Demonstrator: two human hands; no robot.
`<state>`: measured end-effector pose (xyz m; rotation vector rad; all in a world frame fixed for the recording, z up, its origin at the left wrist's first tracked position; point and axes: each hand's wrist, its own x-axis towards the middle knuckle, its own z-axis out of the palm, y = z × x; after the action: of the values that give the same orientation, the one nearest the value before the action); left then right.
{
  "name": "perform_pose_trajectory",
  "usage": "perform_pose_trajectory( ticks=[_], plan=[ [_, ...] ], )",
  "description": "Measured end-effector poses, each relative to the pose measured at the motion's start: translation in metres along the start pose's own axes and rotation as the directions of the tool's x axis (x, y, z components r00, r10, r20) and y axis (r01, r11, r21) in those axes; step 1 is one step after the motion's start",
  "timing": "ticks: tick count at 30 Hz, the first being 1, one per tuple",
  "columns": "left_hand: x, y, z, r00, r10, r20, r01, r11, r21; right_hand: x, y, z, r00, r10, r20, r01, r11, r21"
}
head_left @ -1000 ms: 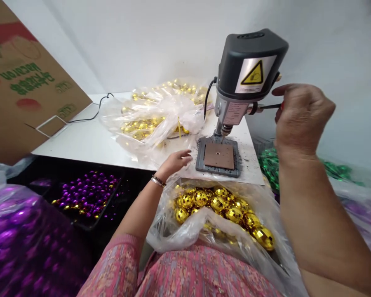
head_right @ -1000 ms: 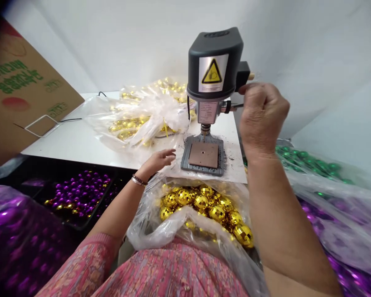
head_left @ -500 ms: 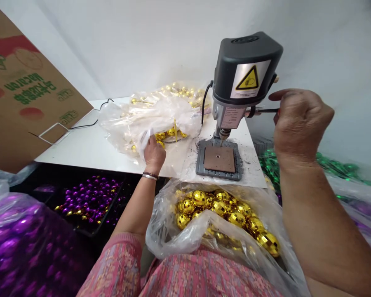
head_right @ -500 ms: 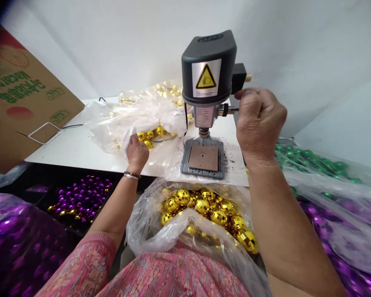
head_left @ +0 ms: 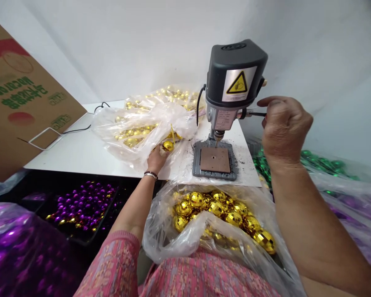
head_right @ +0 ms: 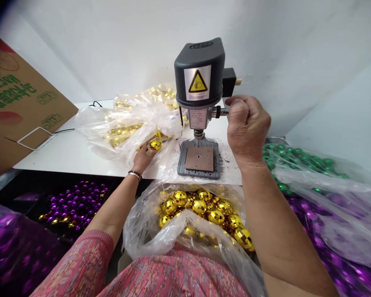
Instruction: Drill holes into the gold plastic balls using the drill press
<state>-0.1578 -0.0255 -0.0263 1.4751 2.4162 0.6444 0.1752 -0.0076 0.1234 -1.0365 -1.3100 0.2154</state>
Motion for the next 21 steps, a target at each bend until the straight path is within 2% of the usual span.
perform_pose_trajectory(
  ticks=[5,8,12,14,16,18,20,21],
  plan=[
    [0.010,0.016,0.000,0.997,0.073,0.023,-0.073,0.997,0.007,-0.002,0.001,-0.001,1.000,0.018,0.002,-0.018,1.000,0.011],
    [0.013,0.027,-0.004,0.996,0.074,0.055,-0.080,0.991,0.108,-0.003,0.001,-0.001,1.000,0.014,0.002,-0.014,1.000,0.018],
    [0.009,0.036,-0.015,0.995,0.059,0.079,-0.079,0.960,0.267,-0.004,0.001,-0.001,1.000,0.015,0.003,-0.015,0.999,0.029],
    [0.003,0.040,-0.024,0.991,0.095,0.092,-0.115,0.962,0.247,-0.005,0.001,-0.001,1.000,0.019,0.004,-0.020,0.999,0.035],
    [-0.007,0.044,-0.034,0.979,0.171,0.111,-0.180,0.981,0.077,-0.005,0.000,-0.001,0.999,0.027,0.016,-0.028,0.999,0.036],
    [-0.018,0.051,-0.042,0.953,0.239,0.185,-0.181,0.941,-0.286,-0.005,-0.001,-0.002,1.000,0.021,0.024,-0.021,0.999,0.031],
    [-0.030,0.059,-0.046,0.904,0.296,0.310,-0.018,0.748,-0.663,-0.003,-0.002,-0.002,1.000,0.000,0.026,-0.001,1.000,0.014],
    [-0.035,0.064,-0.046,0.876,0.311,0.368,0.104,0.625,-0.774,0.000,-0.002,-0.003,1.000,-0.009,0.029,0.009,1.000,-0.003]
  ],
)
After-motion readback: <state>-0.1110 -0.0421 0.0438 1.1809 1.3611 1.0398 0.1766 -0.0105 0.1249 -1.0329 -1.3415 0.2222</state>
